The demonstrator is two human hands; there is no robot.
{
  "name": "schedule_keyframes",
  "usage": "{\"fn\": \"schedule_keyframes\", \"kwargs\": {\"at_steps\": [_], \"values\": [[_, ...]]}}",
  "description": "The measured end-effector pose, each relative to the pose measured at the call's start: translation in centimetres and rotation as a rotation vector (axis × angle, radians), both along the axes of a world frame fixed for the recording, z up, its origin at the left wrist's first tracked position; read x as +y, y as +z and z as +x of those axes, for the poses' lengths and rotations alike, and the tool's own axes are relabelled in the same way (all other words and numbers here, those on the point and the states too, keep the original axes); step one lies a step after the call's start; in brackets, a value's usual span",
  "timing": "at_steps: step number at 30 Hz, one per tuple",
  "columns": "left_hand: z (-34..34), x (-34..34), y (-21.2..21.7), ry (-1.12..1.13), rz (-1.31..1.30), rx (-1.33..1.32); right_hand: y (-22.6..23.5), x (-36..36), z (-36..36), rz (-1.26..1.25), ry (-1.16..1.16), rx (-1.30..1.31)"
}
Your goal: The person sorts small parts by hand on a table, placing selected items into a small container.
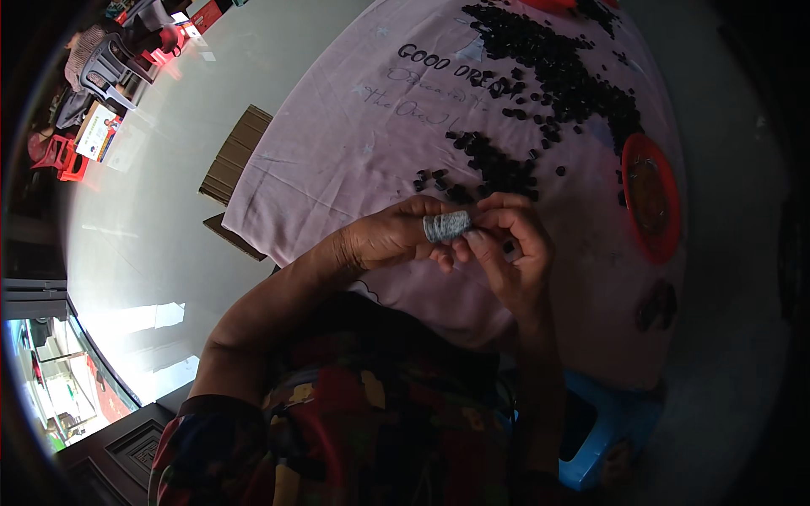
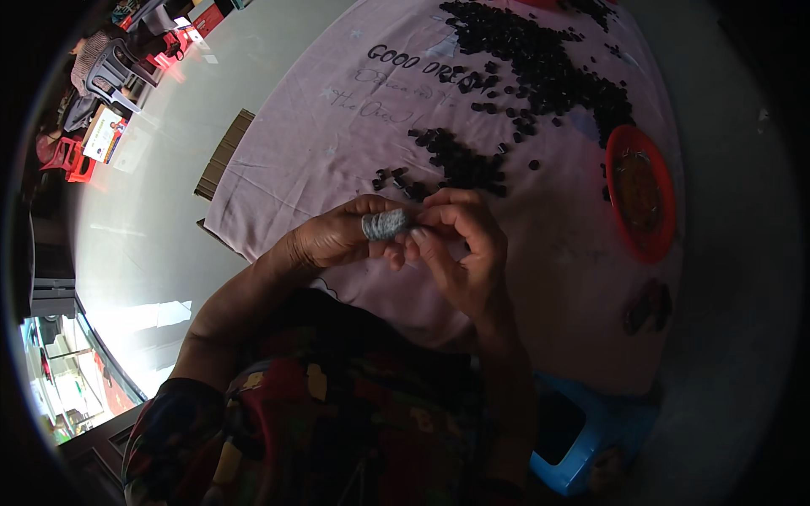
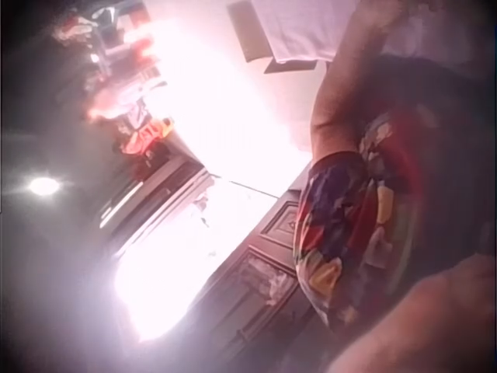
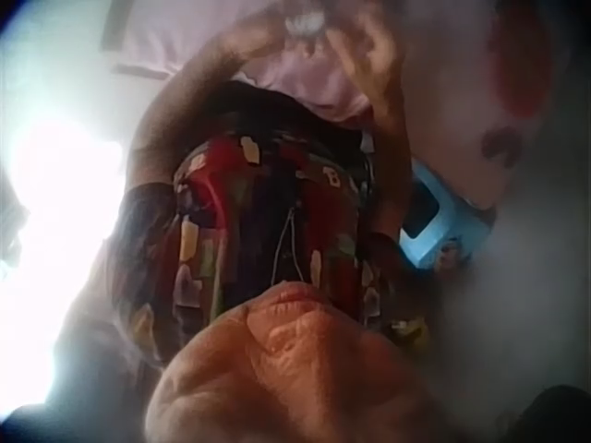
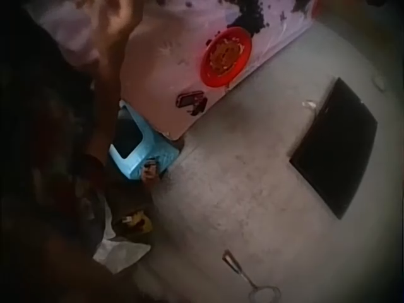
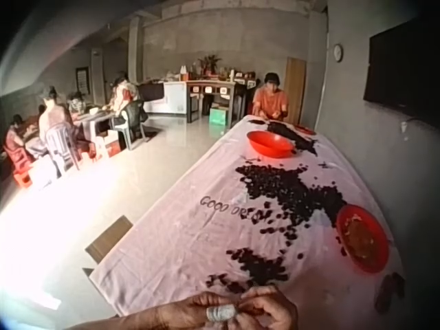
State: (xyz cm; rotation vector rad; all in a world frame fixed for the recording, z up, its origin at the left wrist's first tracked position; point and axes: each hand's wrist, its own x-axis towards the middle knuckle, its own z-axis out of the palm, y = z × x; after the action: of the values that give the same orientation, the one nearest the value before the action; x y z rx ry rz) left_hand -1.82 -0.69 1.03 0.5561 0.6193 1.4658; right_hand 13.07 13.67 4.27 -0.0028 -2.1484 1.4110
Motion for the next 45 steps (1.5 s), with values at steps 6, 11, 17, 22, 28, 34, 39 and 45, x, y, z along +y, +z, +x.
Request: {"fn": "schedule_keyframes", "kwargs": {"at_steps": [6, 11, 17, 22, 28, 34, 39, 45], "values": [[0.7, 0.3, -0.4, 0.027, 0.026, -0.07, -1.1, 0.6, 0.3, -0.317, 0.149, 0.009], [0.1, 0.1, -1.1, 0.018, -0.003, 0.028, -0.8, 0.2, -0.1, -0.117, 0.121, -0.059], [0.2, -0.1, -0.3, 0.099, -0.039, 0.173, -0.2, 0.7, -0.1, 0.346, -0.027, 0.069], [0.7, 0.0, -0.1, 0.035, -0.016, -0.051, 0.0, -0.1, 0.2, -0.125, 0.078, 0.047], [0.6, 0.7, 0.3, 0.121, 0.051, 0.238, 0.5, 0.2, 0.1, -0.049, 0.059, 0.089], [-0.2, 0.2, 1.1, 0.07, 0.018, 0.399, 0.1, 0.4, 0.0, 0.332, 0.006, 0.098], [0.1, 0.0, 0.6, 0.014, -0.001, 0.252, -0.3, 0.4, 0.0, 0.343, 0.004, 0.162], [0.2, -0.3, 0.2, -0.042, -0.048, 0.147, -0.1, 0.3, 0.0, 0.315, 0.037, 0.136]]}}
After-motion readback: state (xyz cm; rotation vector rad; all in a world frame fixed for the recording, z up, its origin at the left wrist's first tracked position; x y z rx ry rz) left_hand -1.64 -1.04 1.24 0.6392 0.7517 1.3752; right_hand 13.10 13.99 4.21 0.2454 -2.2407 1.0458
